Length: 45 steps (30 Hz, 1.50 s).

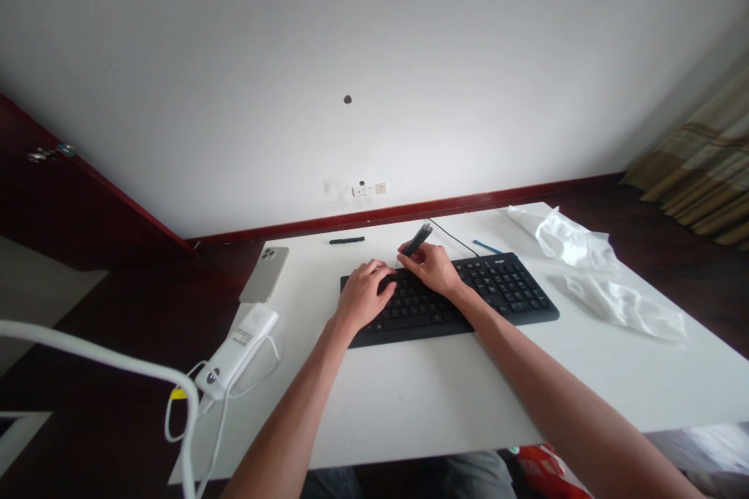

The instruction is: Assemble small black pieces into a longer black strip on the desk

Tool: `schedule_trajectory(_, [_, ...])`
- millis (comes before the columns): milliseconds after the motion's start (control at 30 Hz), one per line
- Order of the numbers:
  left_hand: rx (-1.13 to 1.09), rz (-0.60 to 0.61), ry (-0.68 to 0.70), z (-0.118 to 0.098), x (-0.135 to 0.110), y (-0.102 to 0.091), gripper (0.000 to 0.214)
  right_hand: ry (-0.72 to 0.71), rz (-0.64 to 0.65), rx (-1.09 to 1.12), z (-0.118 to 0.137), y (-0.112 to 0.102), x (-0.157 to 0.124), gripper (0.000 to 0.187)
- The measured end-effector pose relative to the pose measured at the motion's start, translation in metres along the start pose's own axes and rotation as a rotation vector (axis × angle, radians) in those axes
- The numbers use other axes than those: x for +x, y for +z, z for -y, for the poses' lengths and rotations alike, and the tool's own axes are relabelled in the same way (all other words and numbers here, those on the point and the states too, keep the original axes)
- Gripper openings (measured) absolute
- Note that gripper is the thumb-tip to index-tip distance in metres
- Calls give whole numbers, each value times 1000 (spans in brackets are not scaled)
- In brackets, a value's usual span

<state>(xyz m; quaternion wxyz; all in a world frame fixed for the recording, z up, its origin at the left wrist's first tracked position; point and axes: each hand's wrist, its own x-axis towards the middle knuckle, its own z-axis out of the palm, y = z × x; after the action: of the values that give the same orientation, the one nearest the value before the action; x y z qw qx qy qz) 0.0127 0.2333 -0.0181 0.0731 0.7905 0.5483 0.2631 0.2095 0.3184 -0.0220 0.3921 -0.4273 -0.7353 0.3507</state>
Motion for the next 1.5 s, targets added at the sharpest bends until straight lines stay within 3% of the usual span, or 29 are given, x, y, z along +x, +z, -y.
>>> schedule_trajectory(333, [32,-20,-42,-8,0,2,15,30,28,81,0,0,0,33])
schedule_trajectory(433, [26,-19,-50,-8,0,1,15,54,53,226,-3,-4,3,38])
schedule_trajectory(567, [18,-18,-56,-7,0,1,16,66,-23,416,-7,-9,4,47])
schedule_trajectory(667, [5,-23,-56,-6,-1,3,16,-26,-37,322,-6,-13,-2,40])
schedule_trajectory(800, [-35,-46,-80,-5,2,4,16,-125,43,185,-2,-18,-14,26])
schedule_trajectory(1100, [-208,18,-104,7,19,1,7,-69,138,246,1,-20,-17,25])
schedule_trajectory(1500, [65,14,-51,-9,16,8,5,-163,198,126,7,-22,-19,19])
